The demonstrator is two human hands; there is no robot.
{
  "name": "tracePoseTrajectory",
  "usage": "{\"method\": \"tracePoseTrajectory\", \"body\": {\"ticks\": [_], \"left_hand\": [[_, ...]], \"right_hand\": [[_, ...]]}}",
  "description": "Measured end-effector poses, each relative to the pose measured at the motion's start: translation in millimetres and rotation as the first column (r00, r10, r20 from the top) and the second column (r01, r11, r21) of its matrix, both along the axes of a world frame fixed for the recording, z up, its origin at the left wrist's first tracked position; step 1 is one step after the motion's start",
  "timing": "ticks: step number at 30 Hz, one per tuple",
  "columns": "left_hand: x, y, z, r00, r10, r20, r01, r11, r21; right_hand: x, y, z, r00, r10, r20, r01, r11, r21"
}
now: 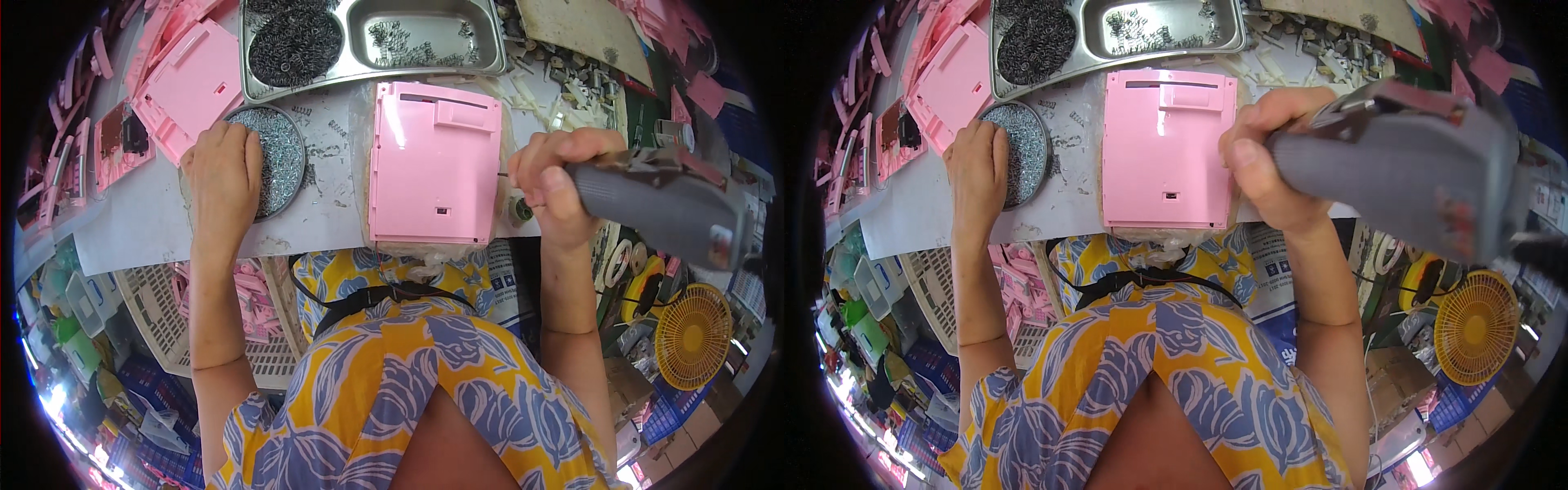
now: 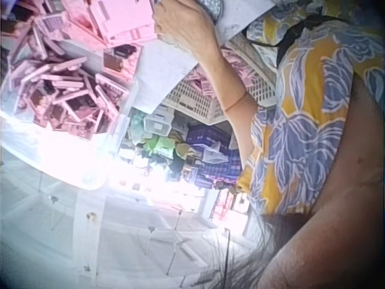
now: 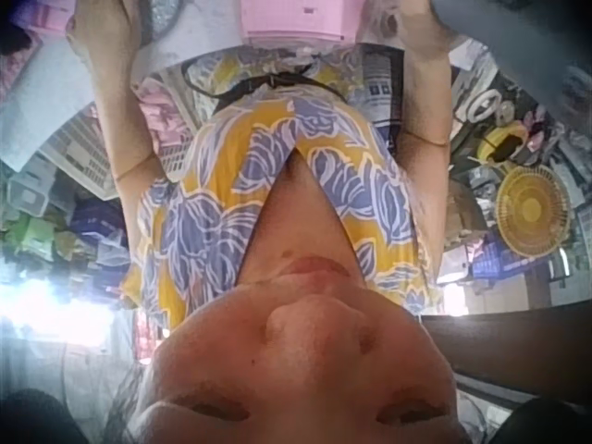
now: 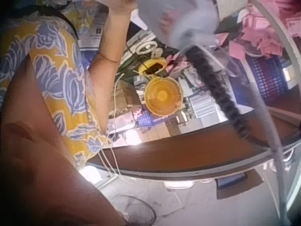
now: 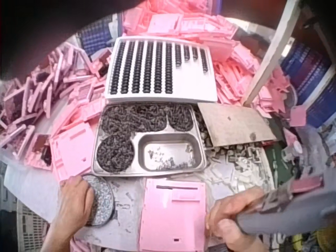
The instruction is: Assembling the internal electronic components and soldering wires for a pink toy device at a factory workbench.
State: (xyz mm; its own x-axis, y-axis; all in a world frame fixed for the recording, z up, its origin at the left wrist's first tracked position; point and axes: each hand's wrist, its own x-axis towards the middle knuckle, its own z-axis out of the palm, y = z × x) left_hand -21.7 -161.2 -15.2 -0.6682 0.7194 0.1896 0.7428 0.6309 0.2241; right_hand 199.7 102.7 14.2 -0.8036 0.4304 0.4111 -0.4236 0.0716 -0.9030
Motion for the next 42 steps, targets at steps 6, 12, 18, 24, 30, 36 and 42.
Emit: {"method": "tracePoseTrajectory", "body": {"ticks": [6,12,18,24,30,36,42], "left_hand": [[22,36,16,0.951,-0.301,0.068,0.252,0.886,0.39],[98,80,24,0.767,-0.601,0.226,0.439,0.747,0.499],[104,85,16,0.713,-0.635,0.297,0.393,0.713,0.581],[100,80,21,0.81,-0.543,0.222,0.38,0.773,0.508],[14,30,25,0.999,-0.006,0.04,-0.001,0.988,0.155],[8,-6,9,0.99,-0.016,0.142,0.016,1.0,0.004],[7,-4,9,0.985,-0.127,0.114,0.132,0.991,-0.037]], "right_hand": [[0,-2,44,0.993,0.076,-0.087,-0.083,0.993,-0.086],[-1,-17,57,0.963,0.225,-0.149,-0.238,0.968,-0.076],[-2,-27,56,0.983,0.157,-0.097,-0.168,0.978,-0.12],[-10,-38,51,0.99,0.121,-0.077,-0.131,0.981,-0.14],[-27,25,25,0.975,-0.009,-0.222,-0.011,0.996,-0.09],[-58,39,5,0.97,-0.11,-0.218,0.101,0.994,-0.049],[-60,26,-8,0.976,-0.217,-0.009,0.217,0.972,0.087]]}}
